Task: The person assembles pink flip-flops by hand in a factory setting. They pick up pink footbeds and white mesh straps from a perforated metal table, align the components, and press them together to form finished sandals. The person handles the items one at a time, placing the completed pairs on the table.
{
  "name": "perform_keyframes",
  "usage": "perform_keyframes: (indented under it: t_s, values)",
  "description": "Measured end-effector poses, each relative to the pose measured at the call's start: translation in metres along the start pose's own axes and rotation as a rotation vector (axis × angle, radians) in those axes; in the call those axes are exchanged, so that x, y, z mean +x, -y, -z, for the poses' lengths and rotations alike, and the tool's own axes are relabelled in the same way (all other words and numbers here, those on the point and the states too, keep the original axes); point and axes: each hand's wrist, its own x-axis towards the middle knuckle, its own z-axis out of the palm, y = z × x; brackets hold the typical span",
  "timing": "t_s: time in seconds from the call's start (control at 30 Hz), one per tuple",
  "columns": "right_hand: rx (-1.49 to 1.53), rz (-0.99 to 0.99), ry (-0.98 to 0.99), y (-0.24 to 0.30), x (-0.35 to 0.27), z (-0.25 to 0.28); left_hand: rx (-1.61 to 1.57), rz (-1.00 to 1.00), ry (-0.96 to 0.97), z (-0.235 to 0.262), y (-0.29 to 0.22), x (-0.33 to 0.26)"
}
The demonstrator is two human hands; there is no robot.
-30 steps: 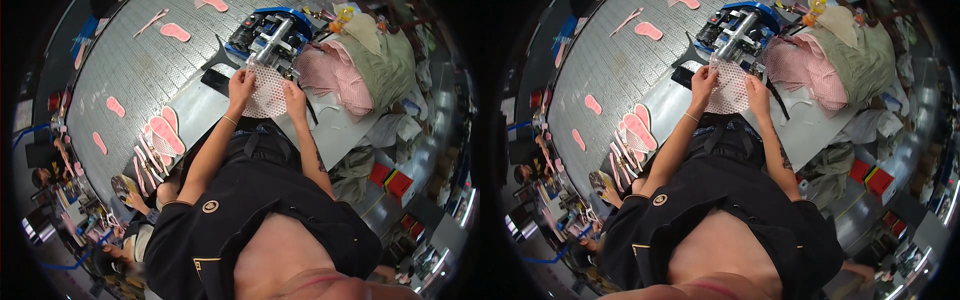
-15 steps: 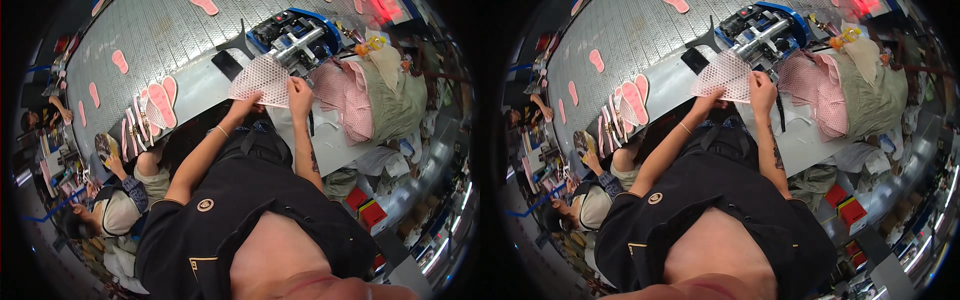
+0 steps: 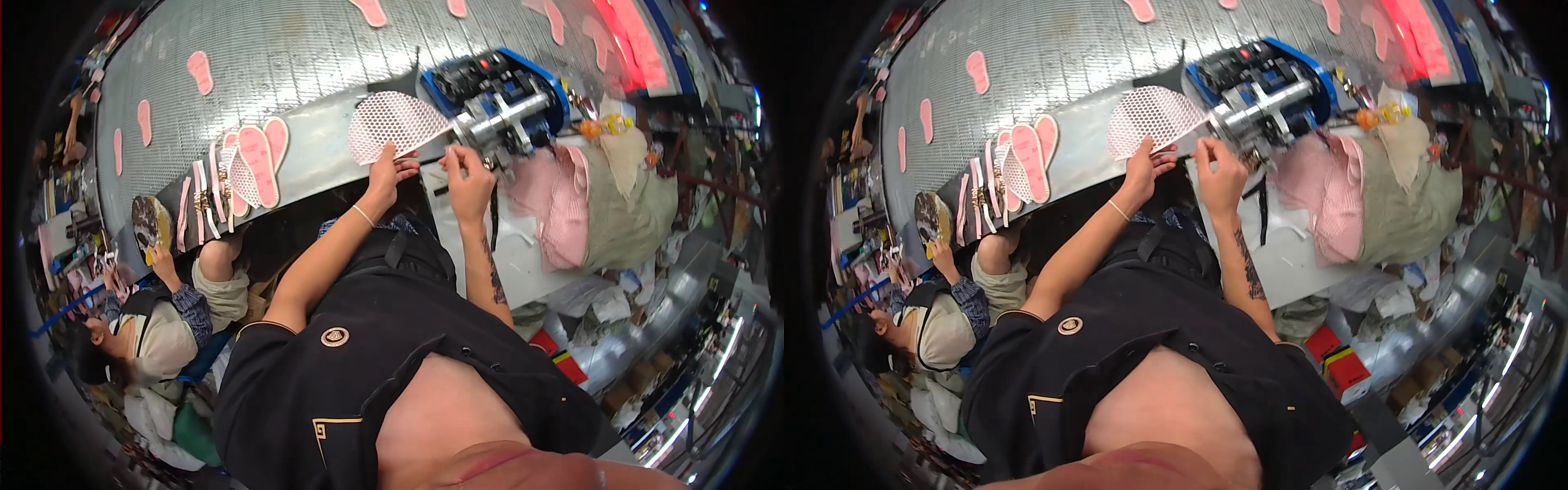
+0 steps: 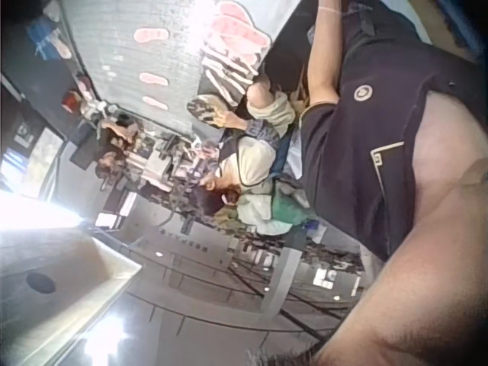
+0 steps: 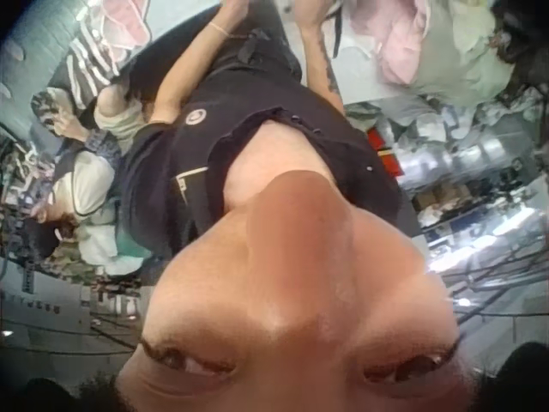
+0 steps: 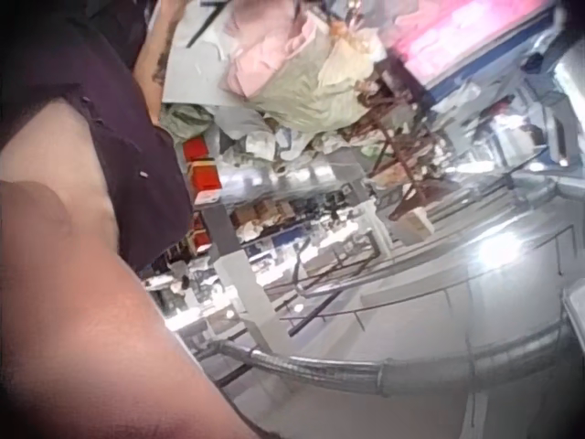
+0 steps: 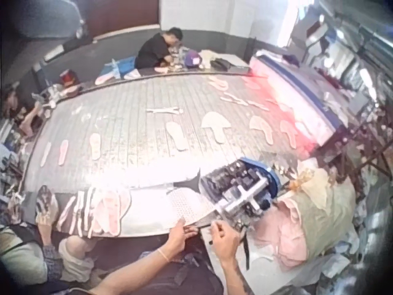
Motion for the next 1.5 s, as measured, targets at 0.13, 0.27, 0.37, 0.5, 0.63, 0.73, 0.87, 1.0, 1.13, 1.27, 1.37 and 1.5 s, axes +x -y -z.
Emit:
perform_keyframes:
  t_s: [0.13,0.27,0.37,0.5,0.63,0.73,0.87,1.0,1.13,1.27,1.37,1.5]
  values:
    - [0.034,0.049,0.216,0.023,0.013,-0.048,0.069,-0.164,-0.092,0.045,-0.057,0.006]
    - [0.090,-0.004,0.429,0.034,0.040,-0.102,0.034,-0.254,-0.156,0.093,-0.108,0.010]
    - [0.134,-0.067,0.530,0.036,0.071,-0.141,-0.010,-0.277,-0.191,0.123,-0.136,0.014]
    - [-0.019,-0.002,0.597,0.027,0.129,-0.187,-0.034,-0.281,-0.241,0.155,-0.151,0.041]
    - [-0.121,-0.042,0.723,-0.027,0.210,-0.239,0.146,-0.275,-0.314,0.165,-0.175,0.061]
    - [-0.166,-0.039,0.687,-0.084,0.292,-0.277,0.209,-0.408,-0.434,0.163,-0.198,0.070]
    - [-0.370,0.135,0.485,-0.156,0.404,-0.324,0.169,-0.490,-0.499,0.156,-0.223,0.078]
    - [-0.752,0.277,0.289,-0.156,0.420,-0.384,0.164,-0.466,-0.611,0.158,-0.215,0.085]
    - [-0.887,0.333,0.263,-0.186,0.410,-0.400,0.209,-0.445,-0.677,0.161,-0.186,0.092]
    - [-0.702,0.266,0.230,-0.199,0.407,-0.393,0.185,-0.327,-0.680,0.158,-0.169,0.081]
    - [-0.962,0.486,0.026,-0.208,0.402,-0.376,0.212,-0.235,-0.672,0.141,-0.188,0.073]
    - [-0.809,0.040,0.232,-0.157,0.381,-0.354,0.333,-0.328,-0.605,0.153,-0.173,0.060]
